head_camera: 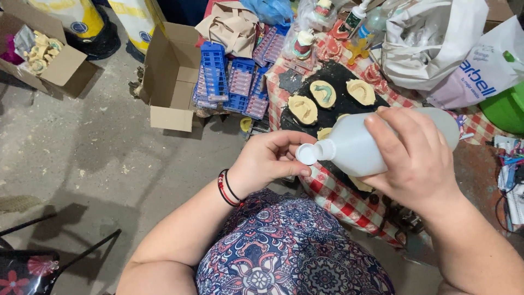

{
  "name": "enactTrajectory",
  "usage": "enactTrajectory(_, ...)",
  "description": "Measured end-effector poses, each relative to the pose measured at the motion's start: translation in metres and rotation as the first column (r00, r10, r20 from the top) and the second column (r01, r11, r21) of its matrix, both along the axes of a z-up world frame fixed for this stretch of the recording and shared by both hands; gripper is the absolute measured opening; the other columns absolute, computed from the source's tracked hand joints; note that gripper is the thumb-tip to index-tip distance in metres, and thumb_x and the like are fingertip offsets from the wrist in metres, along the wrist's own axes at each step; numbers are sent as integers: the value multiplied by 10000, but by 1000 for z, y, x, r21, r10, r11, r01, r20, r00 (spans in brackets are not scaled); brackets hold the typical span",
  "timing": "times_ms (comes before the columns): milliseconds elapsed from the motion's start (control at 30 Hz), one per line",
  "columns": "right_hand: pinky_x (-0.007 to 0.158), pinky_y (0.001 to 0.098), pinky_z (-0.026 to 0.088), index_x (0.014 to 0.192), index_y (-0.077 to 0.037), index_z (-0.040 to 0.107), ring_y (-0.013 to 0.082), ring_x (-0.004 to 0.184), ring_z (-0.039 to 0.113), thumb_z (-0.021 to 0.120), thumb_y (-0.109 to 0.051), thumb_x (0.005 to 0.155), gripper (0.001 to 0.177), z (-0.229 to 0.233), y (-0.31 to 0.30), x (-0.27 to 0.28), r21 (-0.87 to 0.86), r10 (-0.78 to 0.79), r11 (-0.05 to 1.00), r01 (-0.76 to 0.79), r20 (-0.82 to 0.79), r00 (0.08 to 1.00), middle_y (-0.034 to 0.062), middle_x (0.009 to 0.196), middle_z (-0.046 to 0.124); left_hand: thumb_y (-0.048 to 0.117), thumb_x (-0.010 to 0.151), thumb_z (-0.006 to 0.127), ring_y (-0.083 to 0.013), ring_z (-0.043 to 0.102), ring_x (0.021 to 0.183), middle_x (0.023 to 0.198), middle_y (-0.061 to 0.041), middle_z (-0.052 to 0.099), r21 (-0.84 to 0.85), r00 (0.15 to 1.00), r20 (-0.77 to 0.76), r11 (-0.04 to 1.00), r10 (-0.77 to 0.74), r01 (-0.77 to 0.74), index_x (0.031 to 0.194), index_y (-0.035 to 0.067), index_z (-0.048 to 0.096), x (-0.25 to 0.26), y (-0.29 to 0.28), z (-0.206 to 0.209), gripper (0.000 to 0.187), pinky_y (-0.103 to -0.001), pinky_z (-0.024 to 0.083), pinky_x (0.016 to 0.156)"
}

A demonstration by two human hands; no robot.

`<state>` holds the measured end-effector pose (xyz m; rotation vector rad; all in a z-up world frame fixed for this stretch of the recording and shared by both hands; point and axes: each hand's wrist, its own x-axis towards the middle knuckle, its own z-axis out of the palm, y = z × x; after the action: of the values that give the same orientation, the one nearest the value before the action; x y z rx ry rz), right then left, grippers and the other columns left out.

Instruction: The person pours a liquid from a white bottle into a small cap and uses a brush to apply the liquid to the inside of several yellow molds arranged on a black tray. The person repeatedly dips the brush into the cap to continue painting the molds.

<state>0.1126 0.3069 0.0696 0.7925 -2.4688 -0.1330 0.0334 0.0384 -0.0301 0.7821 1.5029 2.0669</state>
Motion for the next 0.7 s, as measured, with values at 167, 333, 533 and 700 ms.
enactTrajectory(167, 966, 596, 568, 1530, -43, 449, 484, 1136, 644, 755, -481, 969, 775, 2, 2, 1, 29, -14, 999, 14, 11, 1000, 284, 1326, 615, 97, 823, 868, -64, 706, 863, 984, -9, 762, -18, 1000, -21, 1000, -4, 4, 1261, 79, 704, -1, 1, 2, 468, -225, 627, 838)
enactTrajectory(333, 969, 587, 574, 1527, -50, 462, 477, 1149, 655, 737, -526, 970, 782, 3, 5, 1, 46, -35, 998, 35, 6, 999, 274, 1330, 622, 64, 824, 861, -68, 705, 871, 992, -16, 765, -47, 1000, -2, 999, -10, 10, 1250, 79, 712, -1, 5, 3, 451, -227, 629, 842)
enactTrajectory(533, 982, 584, 565, 1544, -63, 449, 479, 1171, 647, 761, -526, 957, 811, 4, 8, 3, 59, -49, 997, 48, 20, 999, 269, 1325, 615, 84, 826, 864, -48, 680, 846, 971, -8, 756, -31, 999, 18, 999, -28, 29, 1295, 68, 695, -3, 9, -4, 498, -212, 613, 813)
enactTrajectory(700, 974, 580, 573, 1534, -50, 468, 477, 1158, 657, 621, -641, 984, 822, 5, 9, 5, 74, -54, 996, 54, -5, 999, 270, 1317, 625, 89, 829, 859, -59, 686, 874, 1004, -23, 761, -14, 998, 38, 999, -47, 47, 1296, 53, 692, -3, 13, -5, 497, -220, 622, 830)
